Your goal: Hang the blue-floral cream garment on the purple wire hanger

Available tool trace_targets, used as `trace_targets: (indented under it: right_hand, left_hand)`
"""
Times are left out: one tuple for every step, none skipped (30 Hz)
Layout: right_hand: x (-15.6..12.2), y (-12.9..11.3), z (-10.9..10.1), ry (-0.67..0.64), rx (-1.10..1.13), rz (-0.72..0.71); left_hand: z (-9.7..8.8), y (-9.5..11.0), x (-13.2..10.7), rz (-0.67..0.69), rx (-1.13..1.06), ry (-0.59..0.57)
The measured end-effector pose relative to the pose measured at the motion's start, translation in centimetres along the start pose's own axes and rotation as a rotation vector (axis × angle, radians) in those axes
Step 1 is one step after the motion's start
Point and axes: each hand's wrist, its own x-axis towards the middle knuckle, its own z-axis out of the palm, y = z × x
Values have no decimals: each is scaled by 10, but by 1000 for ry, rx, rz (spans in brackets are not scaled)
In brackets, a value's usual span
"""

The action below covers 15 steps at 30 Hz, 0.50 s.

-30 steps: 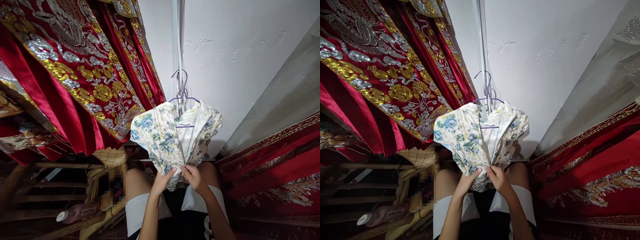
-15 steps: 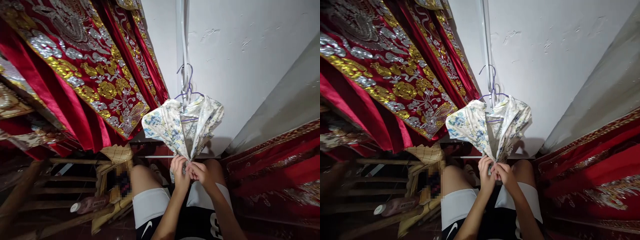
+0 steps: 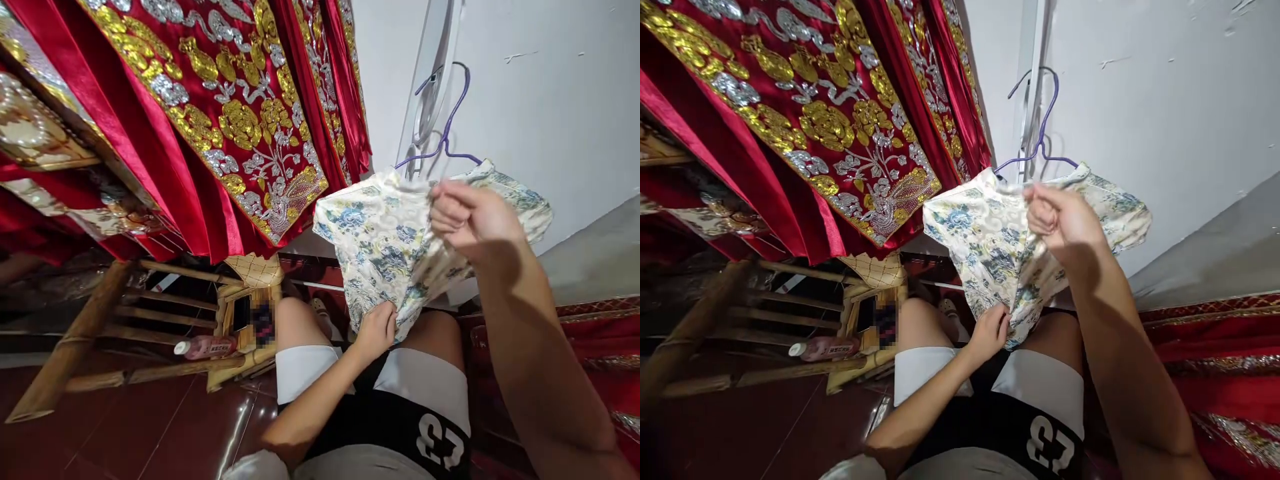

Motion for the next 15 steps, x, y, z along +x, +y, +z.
trace_targets:
  right_hand:
    - [1, -8, 5, 1, -5, -24]
    - [-1, -13, 12, 11, -13, -58]
    - [-6, -13, 18, 28, -25, -97]
    - [-11, -11, 25, 48, -43, -134]
    - [-17, -6, 31, 72, -63, -164]
    - [-22, -1, 37, 96, -85, -183]
    - [-26, 5, 41, 117, -107, -190]
    - [-30, 10, 44, 137, -126, -188]
    - [-32, 13, 46, 153, -140, -183]
    - [-34, 14, 47, 166, -147, -180]
    - [-35, 15, 48, 179, -150, -183]
    - [-36, 14, 48, 191, -150, -192]
    - [-37, 12, 47, 201, -151, -205]
    - [-38, 10, 46, 206, -156, -219]
    - [-39, 8, 44, 205, -168, -233]
  left_hand:
    - [-5, 1, 3, 17, 22, -43]
    - [-13, 4, 9, 30, 35, -82]
    - [-22, 10, 16, 42, 30, -96]
    - [-34, 18, 26, 56, 2, -72]
    - [-47, 28, 37, 83, -41, -17]
    - [-62, 41, 50, 120, -108, 105]
    - [-77, 56, 64, 165, -167, 258]
    - [-93, 72, 78, 233, -191, 391]
    - [-107, 88, 91, 331, -180, 473]
    - [-119, 103, 103, 416, -149, 478]
    - [-129, 117, 114, 481, -111, 438]
    - [-137, 128, 122, 529, -76, 381]
    - [-141, 136, 129, 563, -46, 323]
    - [-143, 141, 133, 580, -23, 273]
    - [-144, 145, 136, 584, -11, 240]
